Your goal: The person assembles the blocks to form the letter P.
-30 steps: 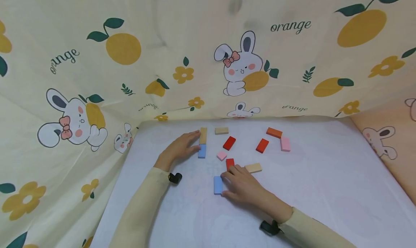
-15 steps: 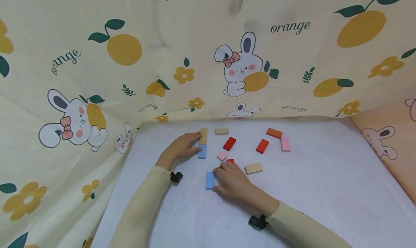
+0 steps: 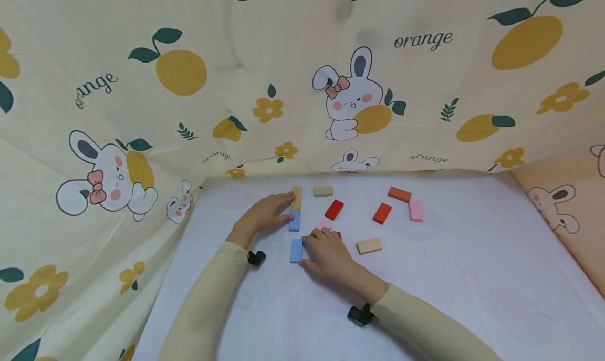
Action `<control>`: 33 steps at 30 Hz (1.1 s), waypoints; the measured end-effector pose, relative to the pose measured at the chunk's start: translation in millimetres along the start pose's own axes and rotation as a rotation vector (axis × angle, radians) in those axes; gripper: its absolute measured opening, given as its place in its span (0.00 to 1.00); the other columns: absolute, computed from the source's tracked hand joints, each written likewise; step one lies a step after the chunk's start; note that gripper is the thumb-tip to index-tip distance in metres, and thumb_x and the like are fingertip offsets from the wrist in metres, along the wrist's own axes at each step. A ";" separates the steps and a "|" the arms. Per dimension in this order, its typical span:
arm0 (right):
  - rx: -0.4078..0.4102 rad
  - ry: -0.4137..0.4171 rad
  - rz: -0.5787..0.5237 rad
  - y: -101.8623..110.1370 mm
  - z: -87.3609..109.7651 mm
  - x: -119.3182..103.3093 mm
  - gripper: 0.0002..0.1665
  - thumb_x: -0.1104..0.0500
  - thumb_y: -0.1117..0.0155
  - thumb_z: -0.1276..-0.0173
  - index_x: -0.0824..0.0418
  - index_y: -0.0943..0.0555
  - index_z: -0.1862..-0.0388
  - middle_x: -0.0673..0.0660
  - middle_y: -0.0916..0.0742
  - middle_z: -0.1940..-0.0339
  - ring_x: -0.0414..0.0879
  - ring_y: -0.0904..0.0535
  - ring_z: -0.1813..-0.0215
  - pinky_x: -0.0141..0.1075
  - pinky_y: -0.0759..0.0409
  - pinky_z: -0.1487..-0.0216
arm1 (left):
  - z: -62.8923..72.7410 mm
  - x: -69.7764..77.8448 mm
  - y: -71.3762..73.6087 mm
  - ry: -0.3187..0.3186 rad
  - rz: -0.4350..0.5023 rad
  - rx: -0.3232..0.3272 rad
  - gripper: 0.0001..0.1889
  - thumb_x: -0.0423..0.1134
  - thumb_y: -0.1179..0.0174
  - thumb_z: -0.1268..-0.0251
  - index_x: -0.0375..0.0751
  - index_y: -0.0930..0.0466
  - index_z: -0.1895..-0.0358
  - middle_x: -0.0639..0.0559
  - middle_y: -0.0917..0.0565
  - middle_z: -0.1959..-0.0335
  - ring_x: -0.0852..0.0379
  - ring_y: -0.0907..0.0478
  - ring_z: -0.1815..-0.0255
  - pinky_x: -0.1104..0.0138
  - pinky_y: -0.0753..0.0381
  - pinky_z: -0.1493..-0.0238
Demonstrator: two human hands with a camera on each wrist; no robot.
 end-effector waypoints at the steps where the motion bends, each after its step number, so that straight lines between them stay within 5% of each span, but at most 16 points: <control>1: 0.002 -0.005 0.000 -0.4 -1.1 -0.3 0.37 0.41 0.22 0.32 0.60 0.16 0.31 0.57 0.14 0.41 0.51 0.24 0.44 0.49 0.21 0.35 | 0.0 0.3 0.0 -0.001 -0.001 -0.001 0.41 0.59 0.39 0.20 0.45 0.40 0.14 0.49 0.38 0.14 0.44 0.38 0.15 0.49 0.41 0.15; 9: 0.012 -0.059 -0.009 -1.5 -5.7 -5.8 0.38 0.39 0.22 0.33 0.61 0.15 0.34 0.59 0.14 0.42 0.56 0.22 0.40 0.58 0.24 0.30 | -0.5 0.8 -0.4 -0.004 0.000 -0.005 0.40 0.59 0.39 0.20 0.44 0.38 0.15 0.48 0.37 0.14 0.44 0.38 0.15 0.48 0.40 0.16; 33: 0.022 -0.161 0.037 -7.0 -26.0 -11.4 0.37 0.32 0.25 0.34 0.59 0.12 0.39 0.56 0.13 0.49 0.51 0.22 0.50 0.46 0.20 0.46 | -2.6 -0.5 -0.9 -0.005 0.019 -0.017 0.40 0.59 0.38 0.21 0.45 0.37 0.15 0.49 0.38 0.14 0.45 0.39 0.15 0.49 0.41 0.15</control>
Point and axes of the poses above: each hand's wrist, its own z-axis away from the middle knuckle, its own y-axis out of the back of the hand, x = y × z, the point moved 3 cm from there along -z, towards the middle knuckle
